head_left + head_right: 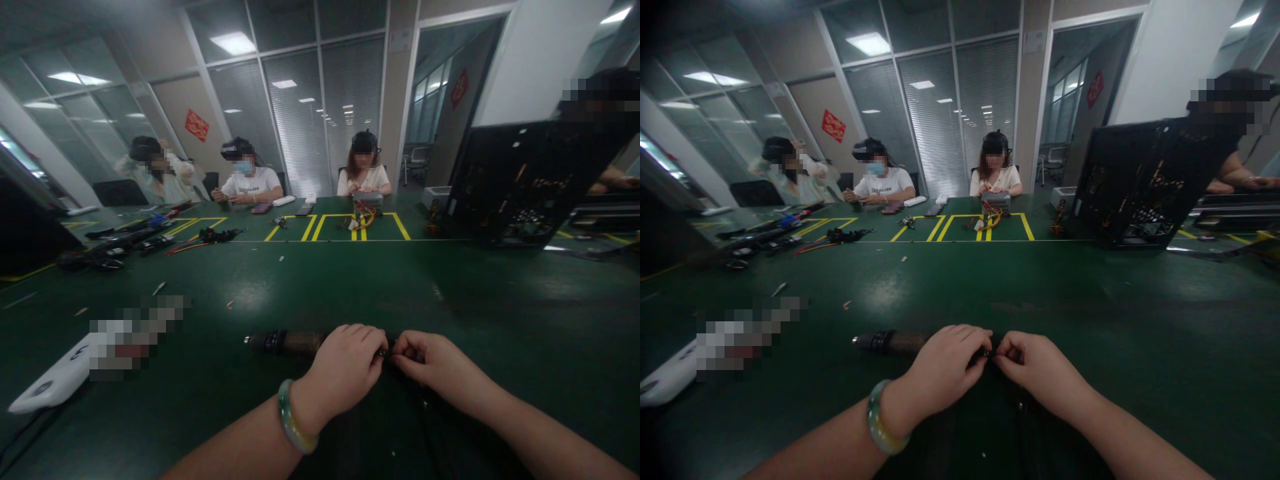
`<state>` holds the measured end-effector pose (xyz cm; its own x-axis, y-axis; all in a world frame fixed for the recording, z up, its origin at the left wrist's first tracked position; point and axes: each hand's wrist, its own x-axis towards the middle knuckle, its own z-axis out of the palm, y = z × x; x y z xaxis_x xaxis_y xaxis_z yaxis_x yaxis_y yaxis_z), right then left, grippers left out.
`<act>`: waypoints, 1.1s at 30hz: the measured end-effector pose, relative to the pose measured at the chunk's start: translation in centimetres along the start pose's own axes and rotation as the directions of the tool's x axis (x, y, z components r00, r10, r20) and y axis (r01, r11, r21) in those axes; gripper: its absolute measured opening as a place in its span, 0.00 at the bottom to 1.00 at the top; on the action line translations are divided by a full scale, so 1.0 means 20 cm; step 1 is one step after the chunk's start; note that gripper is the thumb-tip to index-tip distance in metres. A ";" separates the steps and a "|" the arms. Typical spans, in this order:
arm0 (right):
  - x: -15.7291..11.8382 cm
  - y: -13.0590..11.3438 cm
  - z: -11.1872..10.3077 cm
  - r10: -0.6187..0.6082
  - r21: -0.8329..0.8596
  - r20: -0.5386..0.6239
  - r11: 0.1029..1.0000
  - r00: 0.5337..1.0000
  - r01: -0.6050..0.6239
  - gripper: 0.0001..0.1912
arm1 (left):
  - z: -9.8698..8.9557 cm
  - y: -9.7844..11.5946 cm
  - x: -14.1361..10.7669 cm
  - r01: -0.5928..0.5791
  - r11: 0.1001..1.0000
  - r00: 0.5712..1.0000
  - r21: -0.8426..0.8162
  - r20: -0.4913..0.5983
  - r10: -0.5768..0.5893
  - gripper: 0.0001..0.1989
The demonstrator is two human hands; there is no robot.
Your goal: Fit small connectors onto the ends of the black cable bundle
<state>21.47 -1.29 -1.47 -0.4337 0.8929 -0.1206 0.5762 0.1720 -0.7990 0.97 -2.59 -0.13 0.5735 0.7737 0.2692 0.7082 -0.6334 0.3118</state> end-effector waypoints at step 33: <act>0.00 0.01 0.01 -0.012 -0.027 -0.014 1.000 1.000 0.012 0.08 | 0.00 0.00 -0.01 -0.007 1.000 1.000 -0.015 0.000 0.007 0.08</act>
<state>21.43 -1.23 -1.73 -0.4309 0.8966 -0.1025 0.5893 0.1936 -0.7844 0.78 -2.64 -0.12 0.5783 0.7693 0.2715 0.6981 -0.6388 0.3233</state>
